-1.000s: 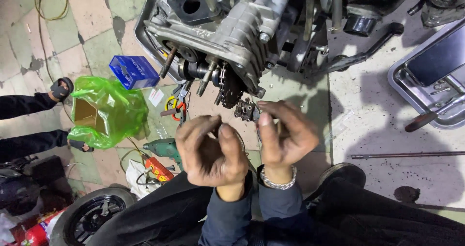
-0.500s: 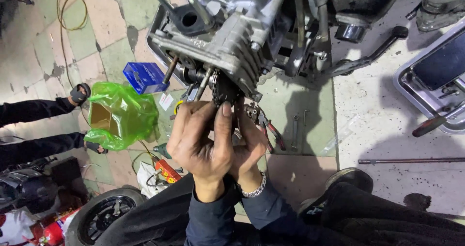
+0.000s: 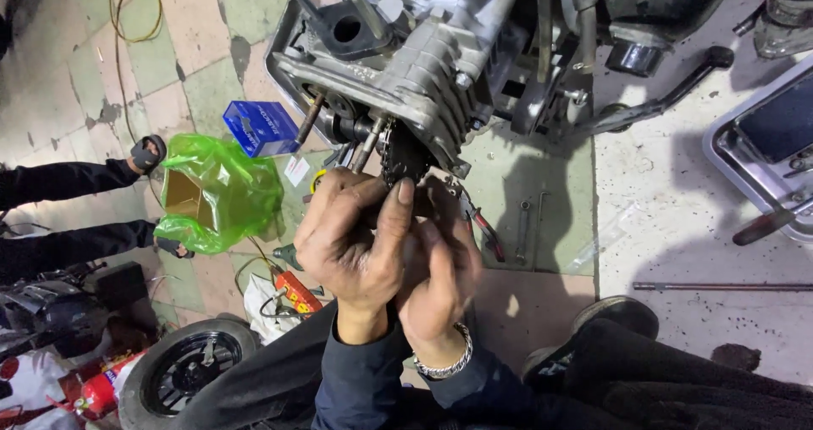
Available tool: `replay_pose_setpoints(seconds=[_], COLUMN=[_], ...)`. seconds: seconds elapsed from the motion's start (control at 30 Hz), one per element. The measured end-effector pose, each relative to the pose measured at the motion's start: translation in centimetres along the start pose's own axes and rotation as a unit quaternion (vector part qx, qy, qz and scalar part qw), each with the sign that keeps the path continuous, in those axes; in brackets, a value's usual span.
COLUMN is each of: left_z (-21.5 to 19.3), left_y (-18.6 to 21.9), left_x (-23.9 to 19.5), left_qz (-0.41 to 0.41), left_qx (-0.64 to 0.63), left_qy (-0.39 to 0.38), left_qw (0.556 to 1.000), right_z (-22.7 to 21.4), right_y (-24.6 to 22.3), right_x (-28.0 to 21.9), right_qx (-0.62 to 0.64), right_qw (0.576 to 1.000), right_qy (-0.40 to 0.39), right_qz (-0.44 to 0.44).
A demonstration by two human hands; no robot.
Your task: The person sits on the floor and works on a motorcycle engine, using both hands to manipulate the timing chain and sprockets. They align the chain with the gears and adjust the components within the engine casing.
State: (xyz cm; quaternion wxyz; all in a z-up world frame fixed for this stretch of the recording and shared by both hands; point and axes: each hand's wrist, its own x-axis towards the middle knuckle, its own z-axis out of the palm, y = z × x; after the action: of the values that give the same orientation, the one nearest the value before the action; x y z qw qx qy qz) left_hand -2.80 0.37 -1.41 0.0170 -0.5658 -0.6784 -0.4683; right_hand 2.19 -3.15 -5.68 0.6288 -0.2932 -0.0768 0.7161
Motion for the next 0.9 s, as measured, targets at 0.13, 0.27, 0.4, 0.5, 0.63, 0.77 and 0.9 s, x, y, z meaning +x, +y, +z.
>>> replay_pose_setpoints(seconds=[0.13, 0.27, 0.4, 0.5, 0.63, 0.77, 0.9], left_z=[-1.4, -6.7, -9.8, -10.1, -9.3, -8.4, -8.3], left_y=[-0.3, 1.0, -0.3, -3.0, -7.7, -9.4, -11.3], left_x=[0.9, 3.5, 6.8, 8.6, 9.5, 10.6, 11.2], left_qz=[-0.009, -0.025, -0.047, -0.113, -0.054, -0.078, 0.032], left_qx=[-0.039, 0.074, 0.080, 0.023, -0.079, -0.211, -0.130], left_qy=[-0.049, -0.127, -0.170, -0.292, -0.374, -0.342, -0.328], left_qw=[0.998, 0.989, 0.981, 0.950, 0.923, 0.912, 0.935], right_z=[-2.1, -1.4, 0.4, 1.9, 2.8, 5.3, 5.8], right_y=[0.4, -1.0, -1.3, -1.7, -1.0, -0.7, 0.3], right_x=[2.4, 3.1, 2.5, 1.9, 1.7, 1.6, 1.4], right_qx=[-0.233, -0.381, -0.413, -0.441, -0.475, -0.523, -0.567], right_qw=[0.943, 0.877, 0.846, 0.820, 0.778, 0.723, 0.699], right_qy=[-0.028, -0.083, -0.058, -0.033, -0.009, -0.001, 0.051], right_qz=[-0.238, -0.281, -0.332, -0.362, -0.410, -0.452, -0.433])
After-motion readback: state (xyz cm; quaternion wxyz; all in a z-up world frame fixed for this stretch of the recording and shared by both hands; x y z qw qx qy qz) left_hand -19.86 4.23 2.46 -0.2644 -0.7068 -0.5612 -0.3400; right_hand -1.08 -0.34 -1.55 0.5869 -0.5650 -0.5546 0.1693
